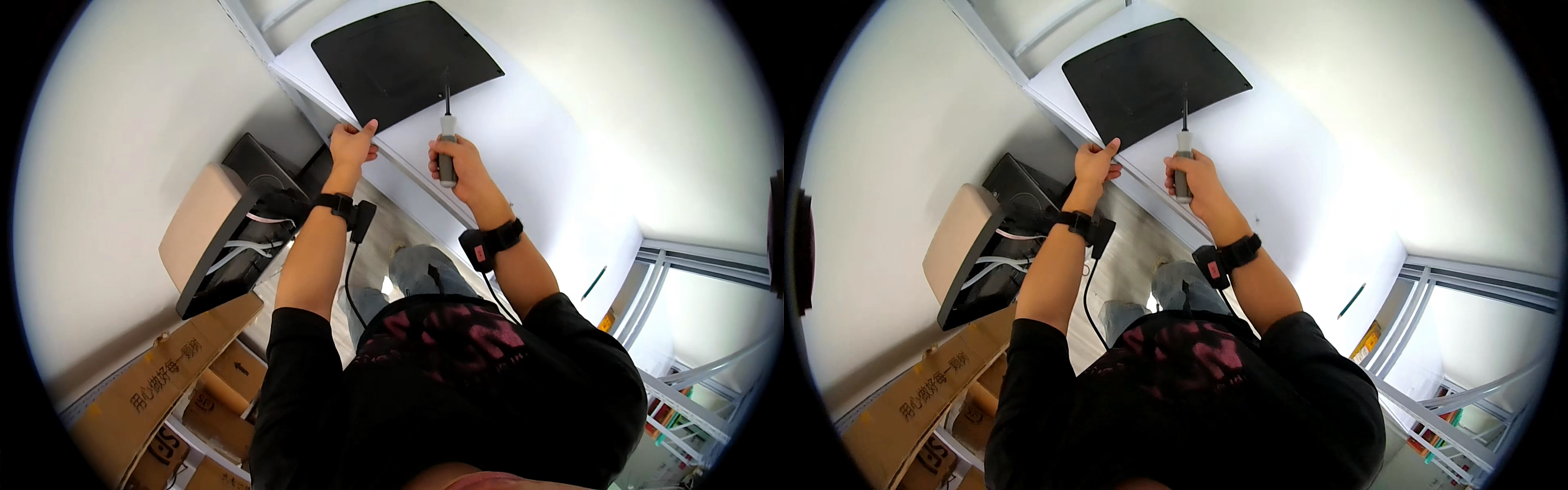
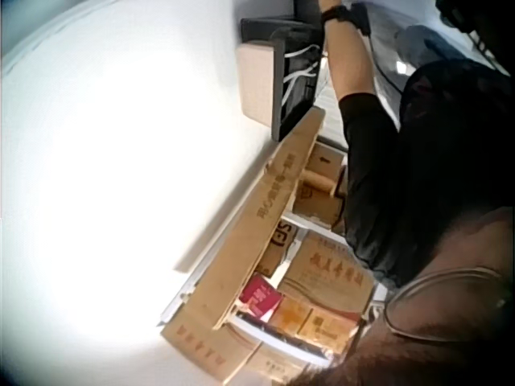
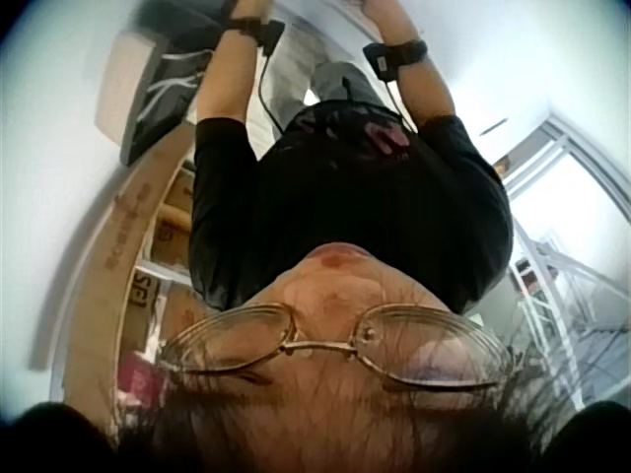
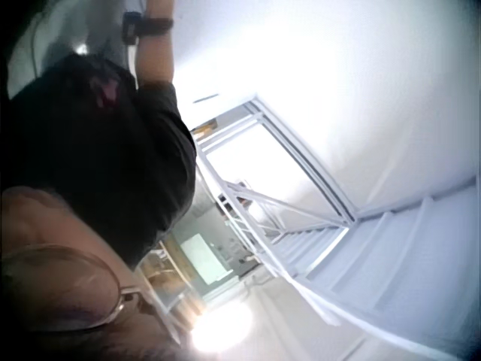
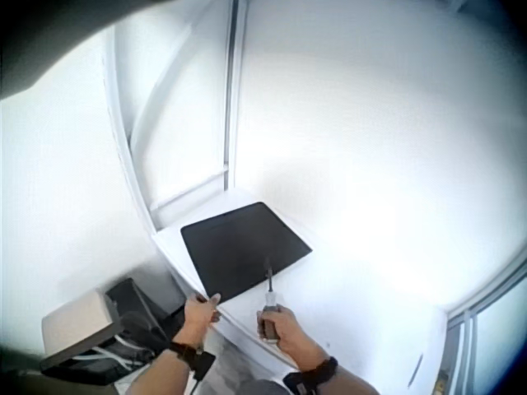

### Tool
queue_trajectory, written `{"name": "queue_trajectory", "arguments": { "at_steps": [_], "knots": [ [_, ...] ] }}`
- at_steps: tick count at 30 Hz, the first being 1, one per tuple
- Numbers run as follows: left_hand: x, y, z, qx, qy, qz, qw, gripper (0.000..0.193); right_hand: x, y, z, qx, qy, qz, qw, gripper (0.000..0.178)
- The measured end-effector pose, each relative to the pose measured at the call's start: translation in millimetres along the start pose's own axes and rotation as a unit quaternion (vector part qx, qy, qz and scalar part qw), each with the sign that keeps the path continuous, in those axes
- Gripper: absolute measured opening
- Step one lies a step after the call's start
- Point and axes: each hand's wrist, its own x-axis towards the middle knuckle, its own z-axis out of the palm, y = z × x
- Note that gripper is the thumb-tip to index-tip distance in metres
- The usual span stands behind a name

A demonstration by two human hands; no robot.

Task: The person uses a screwdriver to fasten screws into the underside of a white appliance, likely a refrigerator or freezer. They then lift and position a black plastic cover onto the appliance's bottom, securing it with additional screws.

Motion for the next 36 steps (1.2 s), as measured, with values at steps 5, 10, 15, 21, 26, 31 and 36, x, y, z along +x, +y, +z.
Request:
{"name": "queue_trajectory", "arguments": {
  "at_steps": [5,10,15,21,26,31,36],
  "knots": [
    [-1,-5,-9,-0.017,-0.037,-0.004,0.999,0.029,8,-5,4,0.007,0.014,0.007,1.000,0.014],
    [2,-9,-23,-0.159,-0.129,-0.045,0.978,0.019,16,-2,3,-0.020,0.034,-0.005,0.999,0.014],
    [-11,0,-34,-0.211,-0.167,-0.021,0.963,0.017,14,-8,3,-0.008,0.038,-0.020,0.999,0.016],
    [-27,7,-54,-0.208,-0.158,0.025,0.965,0.019,21,-5,-6,-0.001,0.052,-0.069,0.996,0.020],
    [-57,8,-82,-0.183,-0.144,0.092,0.968,0.020,16,-14,-3,-0.030,0.080,-0.119,0.989,0.021],
    [-94,13,-110,-0.171,-0.111,0.140,0.969,0.024,16,-18,4,-0.064,0.091,-0.172,0.979,0.020],
    [-139,14,-146,-0.204,-0.089,0.195,0.955,0.026,6,-35,24,-0.108,0.092,-0.250,0.958,0.020]
  ]
}}
